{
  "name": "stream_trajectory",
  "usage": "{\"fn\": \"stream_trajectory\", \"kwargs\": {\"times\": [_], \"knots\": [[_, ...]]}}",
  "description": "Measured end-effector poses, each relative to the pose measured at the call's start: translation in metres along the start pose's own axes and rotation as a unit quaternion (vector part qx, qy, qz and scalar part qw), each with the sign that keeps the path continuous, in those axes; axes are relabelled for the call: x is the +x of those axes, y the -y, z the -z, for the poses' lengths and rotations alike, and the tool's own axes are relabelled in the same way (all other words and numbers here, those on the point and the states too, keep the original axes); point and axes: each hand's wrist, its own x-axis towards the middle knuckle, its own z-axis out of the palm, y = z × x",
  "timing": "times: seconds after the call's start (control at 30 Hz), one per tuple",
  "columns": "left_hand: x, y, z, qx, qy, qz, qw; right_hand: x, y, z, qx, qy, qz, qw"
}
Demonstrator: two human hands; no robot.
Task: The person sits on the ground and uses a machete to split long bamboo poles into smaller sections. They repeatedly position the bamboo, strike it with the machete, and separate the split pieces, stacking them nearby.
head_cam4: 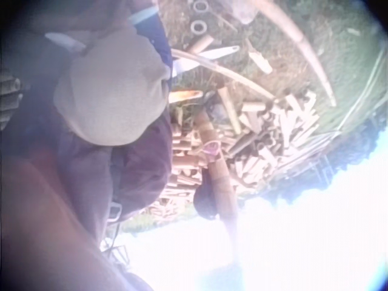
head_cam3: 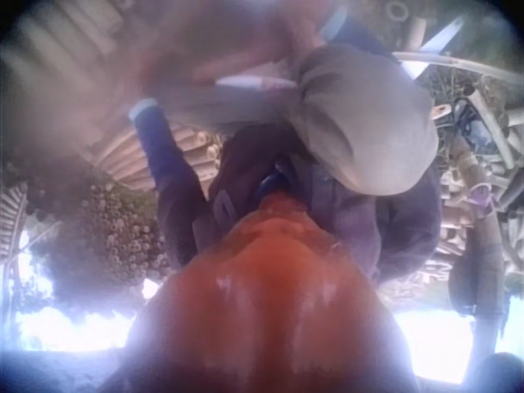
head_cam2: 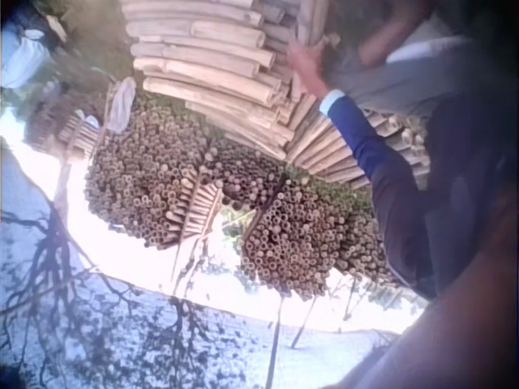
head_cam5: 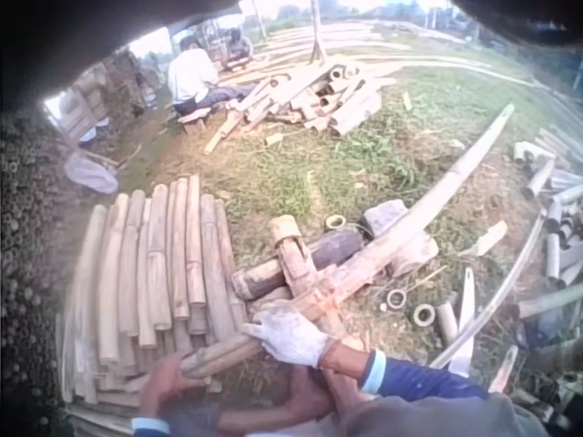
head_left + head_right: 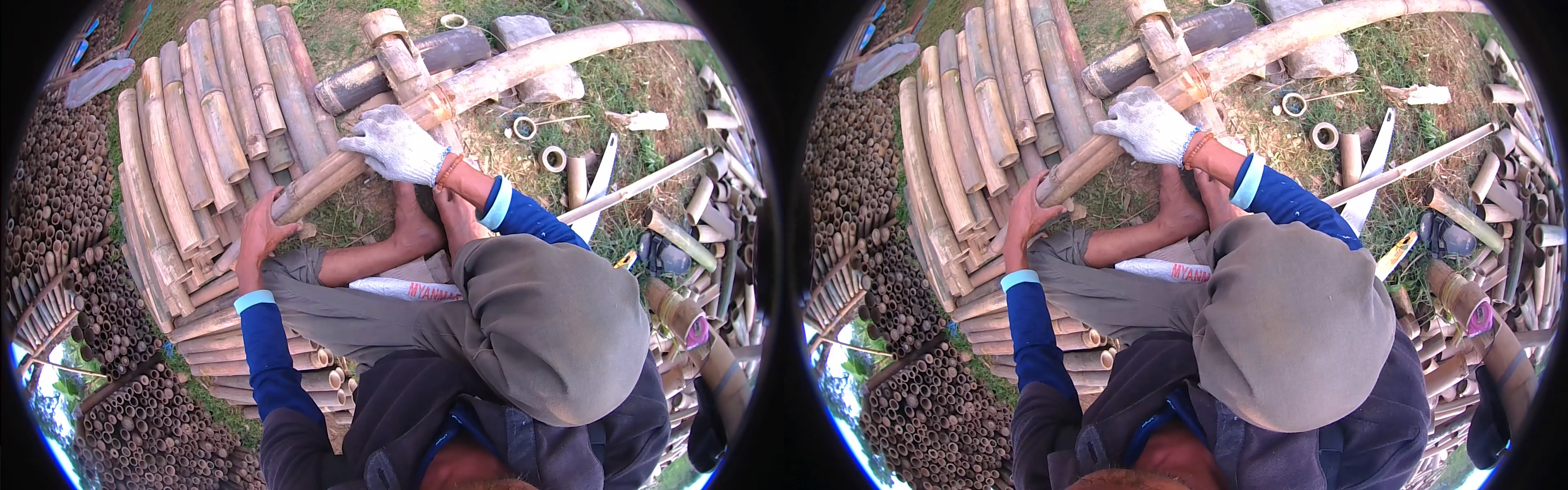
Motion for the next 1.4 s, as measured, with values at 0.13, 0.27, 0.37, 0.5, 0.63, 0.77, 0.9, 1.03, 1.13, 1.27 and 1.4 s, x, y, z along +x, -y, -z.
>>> {"fn": "stream_trajectory", "kwargs": {"times": [0.13, 0.27, 0.37, 0.5, 0.63, 0.77, 0.9, 1.03, 1.13, 1.27, 1.4], "knots": [[0.024, -0.048, -0.018, -0.004, -0.083, -0.122, 0.989, -0.004, -0.004, 0.002, 0.019, -0.037, 0.009, 0.999], [0.056, -0.105, -0.025, -0.013, -0.102, -0.171, 0.980, -0.002, -0.010, 0.011, 0.037, -0.047, 0.008, 0.998], [0.085, -0.118, -0.042, 0.031, -0.148, -0.218, 0.964, -0.004, -0.018, 0.010, 0.033, -0.056, -0.007, 0.998], [0.113, -0.159, -0.046, -0.008, -0.055, -0.138, 0.989, -0.015, -0.032, 0.016, 0.020, -0.058, -0.039, 0.997], [0.128, -0.173, -0.056, -0.027, -0.058, -0.138, 0.988, -0.029, -0.042, 0.026, 0.006, -0.074, -0.060, 0.995], [0.129, -0.178, -0.048, -0.025, 0.011, -0.108, 0.994, -0.089, -0.028, 0.062, -0.030, -0.115, -0.178, 0.977], [0.142, -0.190, -0.050, -0.002, -0.006, -0.113, 0.994, -0.162, 0.082, -0.029, -0.172, 0.200, -0.413, 0.872], [0.148, -0.197, -0.059, 0.009, -0.021, -0.118, 0.993, -0.151, 0.096, -0.020, -0.186, 0.170, -0.393, 0.884], [0.156, -0.213, -0.056, 0.005, -0.008, -0.140, 0.990, -0.161, 0.090, -0.030, -0.200, 0.165, -0.390, 0.884], [0.156, -0.222, -0.054, 0.007, -0.022, -0.145, 0.989, -0.162, 0.083, -0.037, -0.143, 0.142, -0.452, 0.869], [0.166, -0.211, -0.056, 0.010, -0.003, -0.166, 0.986, -0.161, 0.072, -0.043, -0.151, 0.130, -0.447, 0.872]]}}
